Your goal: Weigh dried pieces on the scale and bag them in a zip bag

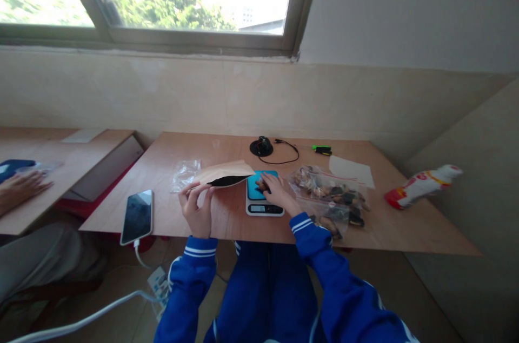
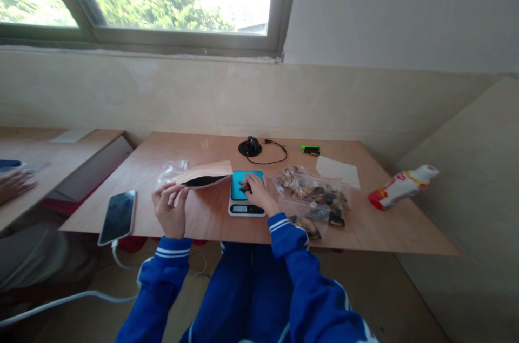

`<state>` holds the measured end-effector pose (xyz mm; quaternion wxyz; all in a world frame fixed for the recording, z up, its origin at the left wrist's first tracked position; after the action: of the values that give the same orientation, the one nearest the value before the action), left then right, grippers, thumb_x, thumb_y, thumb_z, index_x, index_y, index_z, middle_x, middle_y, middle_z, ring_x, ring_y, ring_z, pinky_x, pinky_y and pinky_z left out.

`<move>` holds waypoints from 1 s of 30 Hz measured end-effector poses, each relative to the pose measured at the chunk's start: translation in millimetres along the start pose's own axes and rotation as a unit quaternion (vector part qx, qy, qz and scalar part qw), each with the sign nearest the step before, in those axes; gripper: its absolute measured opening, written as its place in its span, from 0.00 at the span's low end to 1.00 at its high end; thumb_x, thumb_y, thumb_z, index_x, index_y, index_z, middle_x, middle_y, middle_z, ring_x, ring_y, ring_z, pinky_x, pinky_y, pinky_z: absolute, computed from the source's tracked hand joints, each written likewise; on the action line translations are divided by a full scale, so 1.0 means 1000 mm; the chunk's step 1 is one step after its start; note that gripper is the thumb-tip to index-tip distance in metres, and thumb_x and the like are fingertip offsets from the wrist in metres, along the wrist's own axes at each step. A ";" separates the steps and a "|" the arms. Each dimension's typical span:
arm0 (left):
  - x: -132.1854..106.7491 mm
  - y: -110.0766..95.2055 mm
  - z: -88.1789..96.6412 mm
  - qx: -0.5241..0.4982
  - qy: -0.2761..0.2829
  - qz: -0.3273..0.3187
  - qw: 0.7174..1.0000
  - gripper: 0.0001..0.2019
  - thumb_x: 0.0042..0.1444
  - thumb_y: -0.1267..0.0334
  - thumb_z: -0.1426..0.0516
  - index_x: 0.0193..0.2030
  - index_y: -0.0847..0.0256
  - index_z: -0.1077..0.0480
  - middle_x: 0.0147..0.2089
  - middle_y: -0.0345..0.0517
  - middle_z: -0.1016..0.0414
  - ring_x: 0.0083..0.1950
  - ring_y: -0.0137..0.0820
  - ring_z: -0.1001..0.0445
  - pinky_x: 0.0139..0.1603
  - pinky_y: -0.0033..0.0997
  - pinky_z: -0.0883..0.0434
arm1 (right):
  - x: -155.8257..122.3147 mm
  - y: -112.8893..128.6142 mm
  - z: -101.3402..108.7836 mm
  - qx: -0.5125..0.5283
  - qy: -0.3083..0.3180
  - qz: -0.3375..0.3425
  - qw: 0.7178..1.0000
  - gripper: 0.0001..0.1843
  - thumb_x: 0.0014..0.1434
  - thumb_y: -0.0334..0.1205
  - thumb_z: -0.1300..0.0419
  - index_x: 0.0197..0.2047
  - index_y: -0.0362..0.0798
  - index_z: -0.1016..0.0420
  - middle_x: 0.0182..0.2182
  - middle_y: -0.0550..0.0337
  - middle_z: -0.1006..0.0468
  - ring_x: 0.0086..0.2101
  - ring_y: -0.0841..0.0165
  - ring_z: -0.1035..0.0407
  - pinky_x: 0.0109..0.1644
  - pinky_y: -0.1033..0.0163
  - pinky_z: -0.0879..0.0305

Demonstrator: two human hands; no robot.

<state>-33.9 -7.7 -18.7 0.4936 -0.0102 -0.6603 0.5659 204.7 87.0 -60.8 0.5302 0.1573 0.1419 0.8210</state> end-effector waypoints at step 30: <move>0.008 -0.021 -0.014 0.014 0.037 -0.046 0.998 0.07 0.55 0.57 0.40 0.34 0.58 0.25 0.44 0.46 0.35 0.50 0.34 0.31 0.51 0.37 0.31 | 0.031 0.123 0.103 0.112 0.118 0.268 0.950 0.23 0.56 0.23 0.52 0.49 0.46 0.24 0.51 0.54 0.23 0.52 0.63 0.31 0.58 0.56 0.36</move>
<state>-17.8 -0.4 0.6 0.5434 0.0066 -0.6332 0.5511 133.7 73.3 85.7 0.2492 0.1495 0.2470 0.9244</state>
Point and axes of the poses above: each hand's wrist, its own x-axis towards the middle knuckle, its own z-axis out of the back of the hand, y = z × x, the point moved 1 cm from there along x, towards the middle knuckle
